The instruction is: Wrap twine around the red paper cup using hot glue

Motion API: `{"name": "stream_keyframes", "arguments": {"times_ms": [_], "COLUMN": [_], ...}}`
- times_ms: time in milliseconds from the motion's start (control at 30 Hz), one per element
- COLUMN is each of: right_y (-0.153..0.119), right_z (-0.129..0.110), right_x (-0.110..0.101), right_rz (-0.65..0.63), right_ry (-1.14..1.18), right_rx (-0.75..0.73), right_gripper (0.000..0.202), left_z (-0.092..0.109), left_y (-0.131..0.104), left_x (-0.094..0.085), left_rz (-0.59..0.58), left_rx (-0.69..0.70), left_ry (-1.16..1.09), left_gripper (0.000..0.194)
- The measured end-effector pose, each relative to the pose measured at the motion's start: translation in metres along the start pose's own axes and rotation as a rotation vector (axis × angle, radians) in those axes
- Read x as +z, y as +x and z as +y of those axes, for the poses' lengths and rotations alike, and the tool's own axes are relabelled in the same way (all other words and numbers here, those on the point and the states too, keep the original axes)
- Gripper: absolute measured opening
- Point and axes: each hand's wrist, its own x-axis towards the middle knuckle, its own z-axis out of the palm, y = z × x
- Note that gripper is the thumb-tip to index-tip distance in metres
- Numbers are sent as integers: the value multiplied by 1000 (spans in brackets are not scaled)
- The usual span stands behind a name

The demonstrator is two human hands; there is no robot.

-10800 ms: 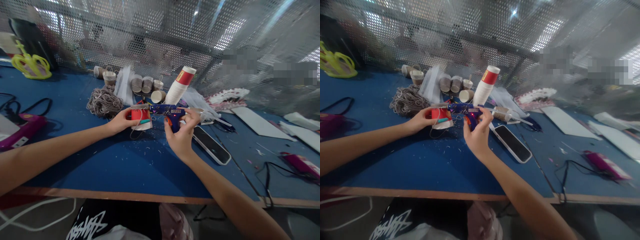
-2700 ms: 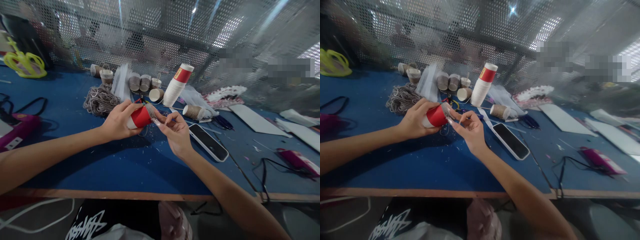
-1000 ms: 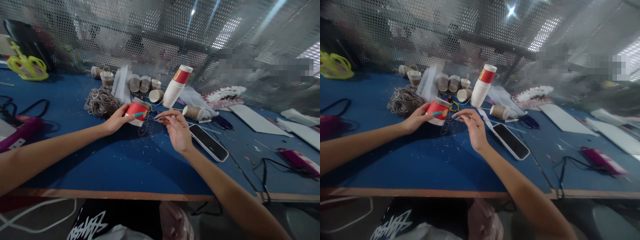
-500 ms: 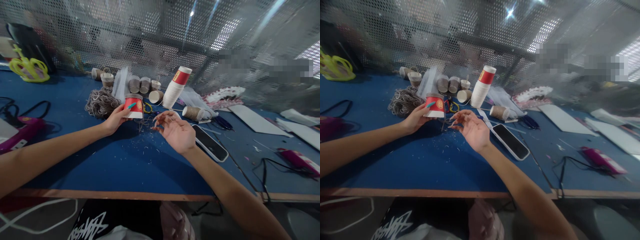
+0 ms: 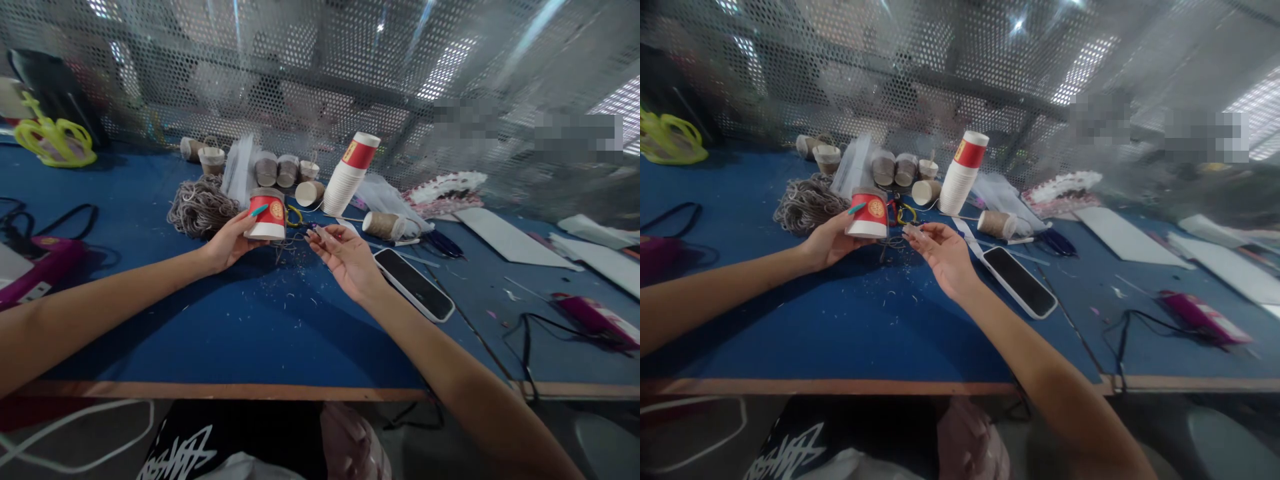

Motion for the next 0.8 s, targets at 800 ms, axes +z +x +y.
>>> {"name": "stream_keyframes", "arguments": {"times_ms": [800], "right_y": [-5], "right_z": [-2], "right_x": [4], "right_rz": [-48], "right_ry": [-44], "right_rx": [-55], "right_gripper": [32], "left_z": [3], "left_y": [-10], "left_x": [-6], "left_rz": [-331], "left_rx": [-283], "left_ry": [-51], "left_gripper": [44]}}
